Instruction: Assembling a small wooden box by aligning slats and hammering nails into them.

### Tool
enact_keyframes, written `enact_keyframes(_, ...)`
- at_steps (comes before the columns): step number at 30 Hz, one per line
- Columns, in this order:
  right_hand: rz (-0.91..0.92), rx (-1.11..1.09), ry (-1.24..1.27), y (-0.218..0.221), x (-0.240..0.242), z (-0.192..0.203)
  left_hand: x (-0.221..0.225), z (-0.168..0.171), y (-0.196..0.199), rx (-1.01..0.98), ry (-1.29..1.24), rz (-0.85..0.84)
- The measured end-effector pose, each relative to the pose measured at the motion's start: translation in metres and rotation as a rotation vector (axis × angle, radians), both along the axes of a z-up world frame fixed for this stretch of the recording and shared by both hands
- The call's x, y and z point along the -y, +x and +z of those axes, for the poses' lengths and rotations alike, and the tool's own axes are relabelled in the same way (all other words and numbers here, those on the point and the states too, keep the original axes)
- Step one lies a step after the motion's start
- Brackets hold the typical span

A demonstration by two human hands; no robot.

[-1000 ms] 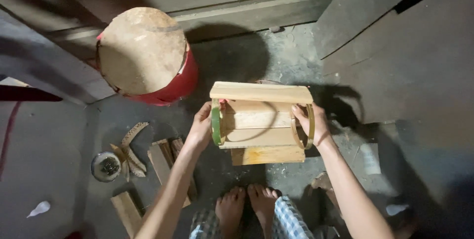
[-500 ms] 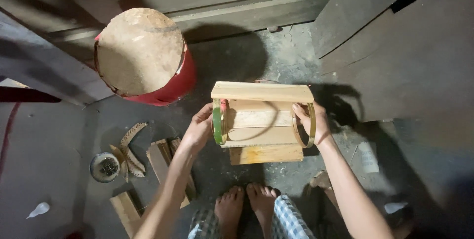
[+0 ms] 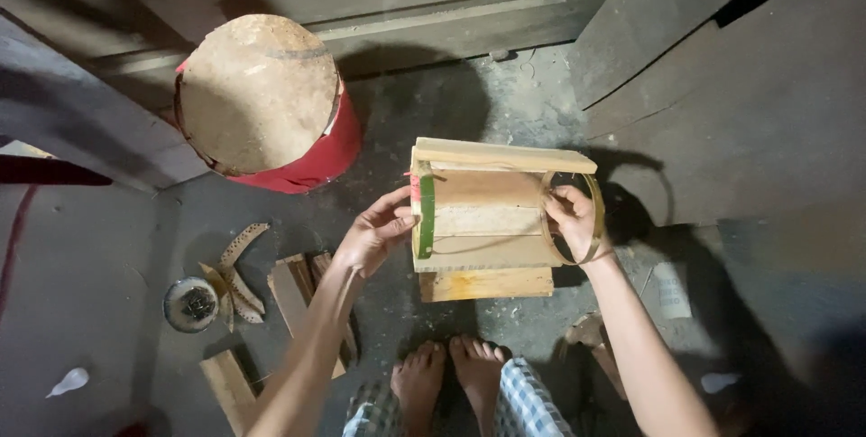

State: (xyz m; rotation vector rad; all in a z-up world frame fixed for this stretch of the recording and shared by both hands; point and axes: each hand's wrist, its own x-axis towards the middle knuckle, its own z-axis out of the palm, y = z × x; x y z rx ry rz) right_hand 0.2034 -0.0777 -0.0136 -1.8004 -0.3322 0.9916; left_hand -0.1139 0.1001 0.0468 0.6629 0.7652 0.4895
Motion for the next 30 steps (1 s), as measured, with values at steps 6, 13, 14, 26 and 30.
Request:
enact_keyframes(6, 0.073, 0.316, -0.004, -0.029, -0.011, 0.027, 0.018, -0.053, -0.002, -0.529, 0.266, 0.092)
enact_keyframes(13, 0.015, 0.364, -0.048, -0.032, -0.013, 0.036, 0.035, -0.056, 0.001, -0.581, 0.332, 0.148)
enact_keyframes(14, 0.038, 0.406, -0.064, -0.032, -0.012, 0.035, 0.037, -0.054, 0.002, -0.593, 0.329, 0.143)
enact_keyframes(26, -0.023, 0.493, -0.066, -0.037, -0.007, 0.019, 0.043, -0.061, 0.009, -0.626, 0.357, 0.192)
enact_keyframes(30, -0.029, 0.51, -0.043, -0.03, 0.0, -0.001, 0.048, -0.051, 0.012, -0.596, 0.364, 0.238)
